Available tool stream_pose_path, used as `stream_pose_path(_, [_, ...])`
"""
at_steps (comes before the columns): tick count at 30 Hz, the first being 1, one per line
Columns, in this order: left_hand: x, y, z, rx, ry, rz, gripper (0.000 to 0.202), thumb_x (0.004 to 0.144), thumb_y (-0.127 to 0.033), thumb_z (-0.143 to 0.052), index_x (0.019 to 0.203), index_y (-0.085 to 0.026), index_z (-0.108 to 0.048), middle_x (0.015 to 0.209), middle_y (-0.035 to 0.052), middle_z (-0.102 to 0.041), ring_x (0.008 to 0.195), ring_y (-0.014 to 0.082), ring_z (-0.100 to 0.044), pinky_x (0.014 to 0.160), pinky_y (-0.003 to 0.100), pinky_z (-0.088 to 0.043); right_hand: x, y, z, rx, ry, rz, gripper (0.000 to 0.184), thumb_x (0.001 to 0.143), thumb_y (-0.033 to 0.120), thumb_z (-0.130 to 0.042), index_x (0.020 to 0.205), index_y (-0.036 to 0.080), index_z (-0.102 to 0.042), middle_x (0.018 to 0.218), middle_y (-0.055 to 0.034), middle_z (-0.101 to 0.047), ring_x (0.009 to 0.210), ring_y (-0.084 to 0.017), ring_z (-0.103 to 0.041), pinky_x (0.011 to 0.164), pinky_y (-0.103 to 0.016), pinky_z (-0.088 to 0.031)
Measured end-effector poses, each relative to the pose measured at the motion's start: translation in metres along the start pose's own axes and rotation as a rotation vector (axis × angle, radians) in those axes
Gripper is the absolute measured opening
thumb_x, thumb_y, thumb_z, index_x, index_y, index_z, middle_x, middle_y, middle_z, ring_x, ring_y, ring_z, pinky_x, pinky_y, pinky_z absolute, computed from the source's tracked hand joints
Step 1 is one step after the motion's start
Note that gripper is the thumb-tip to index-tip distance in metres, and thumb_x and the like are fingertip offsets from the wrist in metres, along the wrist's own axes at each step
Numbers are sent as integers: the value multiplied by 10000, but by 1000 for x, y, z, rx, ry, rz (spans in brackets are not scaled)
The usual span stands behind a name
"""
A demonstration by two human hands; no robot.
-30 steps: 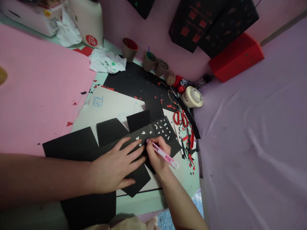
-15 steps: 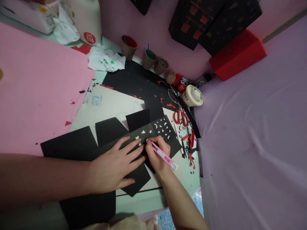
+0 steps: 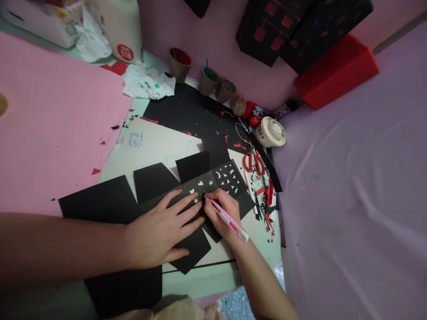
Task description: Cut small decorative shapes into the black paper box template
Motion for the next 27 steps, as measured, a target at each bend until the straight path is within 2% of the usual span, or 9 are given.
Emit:
stream_pose_path(5, [0, 0, -3, 7, 10, -8, 649, 854, -593, -546, 1358, -185, -503, 1430, 141, -478, 1368, 366, -335, 1098, 589, -190, 5, -5, 2, 81, 106, 83, 91, 848, 127, -615, 851, 215, -591, 793, 0, -642, 683, -129, -602, 640, -256, -490])
stream_pose_path(19, [1, 0, -5, 5, 34, -17, 645, 873, -589, -521, 1369, -178, -483, 1444, 140, -467, 1372, 372, -324, 1094, 598, -164, 7, -5, 2, 103, 157, 181, 137, 846, 82, -606, 879, 213, -585, 816, -15, -630, 707, -130, -608, 647, -253, -500])
stream_pose_path(25, [1, -1, -3, 8, 48, -29, 639, 880, -591, -513, 1368, -179, -483, 1442, 135, -474, 1368, 374, -328, 1085, 593, -160, 14, 0, 3, 74, 335, 281, 163, 856, 89, -620, 961, 214, -617, 865, -43, -665, 779, -157, -618, 709, -295, -519])
stream_pose_path(27, [1, -1, -2, 10, 57, -34, 634, 889, -593, -497, 1371, -181, -479, 1444, 133, -473, 1368, 373, -330, 1081, 586, -158, 17, 0, 4, 90, 353, 304, 177, 854, 82, -624, 976, 210, -621, 869, -48, -675, 790, -160, -625, 715, -296, -523])
Point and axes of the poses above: each hand's wrist, its own x-axis towards the middle knuckle, its own z-axis out of the back of the hand, y = z × x, the point moved 8 cm from there along x, towards the middle knuckle
